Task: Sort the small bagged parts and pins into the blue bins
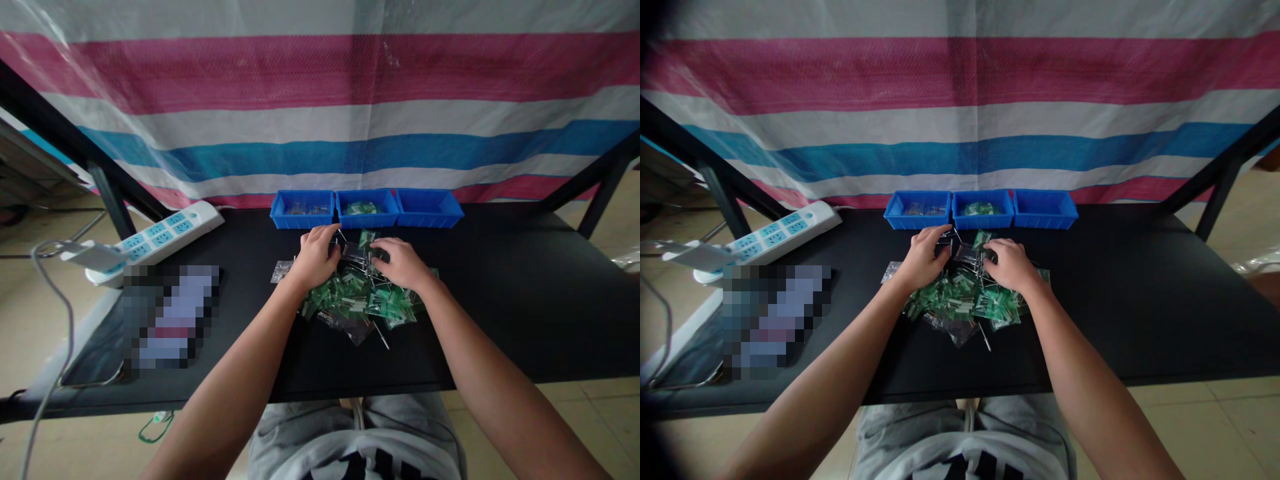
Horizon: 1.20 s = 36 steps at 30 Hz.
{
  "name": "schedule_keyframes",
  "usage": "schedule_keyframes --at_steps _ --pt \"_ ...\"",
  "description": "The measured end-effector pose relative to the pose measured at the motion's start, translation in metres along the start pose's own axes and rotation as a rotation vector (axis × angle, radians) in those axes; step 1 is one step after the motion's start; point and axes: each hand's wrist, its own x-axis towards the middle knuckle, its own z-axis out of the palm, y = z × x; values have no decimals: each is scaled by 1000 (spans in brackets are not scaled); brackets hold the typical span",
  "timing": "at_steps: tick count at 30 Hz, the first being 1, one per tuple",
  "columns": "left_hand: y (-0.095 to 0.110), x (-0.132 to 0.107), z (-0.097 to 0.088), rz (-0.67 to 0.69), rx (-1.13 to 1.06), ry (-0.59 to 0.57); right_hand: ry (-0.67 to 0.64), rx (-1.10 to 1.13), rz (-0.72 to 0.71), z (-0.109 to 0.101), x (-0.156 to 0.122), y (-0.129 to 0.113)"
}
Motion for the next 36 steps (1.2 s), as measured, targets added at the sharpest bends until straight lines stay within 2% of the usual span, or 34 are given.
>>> schedule_keyframes --at_steps 9,17,26,31,36 --pt "7 -1 -4 82 -24 -110 56 65 -32 -2 1 -3" --pt "5 -1 -1 106 -32 -148 161 8 111 -2 4 6" --pt "7 -3 -3 118 -50 -230 122 -102 237 0 2 7" --pt "11 -3 -4 166 -29 -319 92 -135 203 1 1 8" --pt "9 -3 -4 142 -42 -320 108 -114 169 0 2 7"
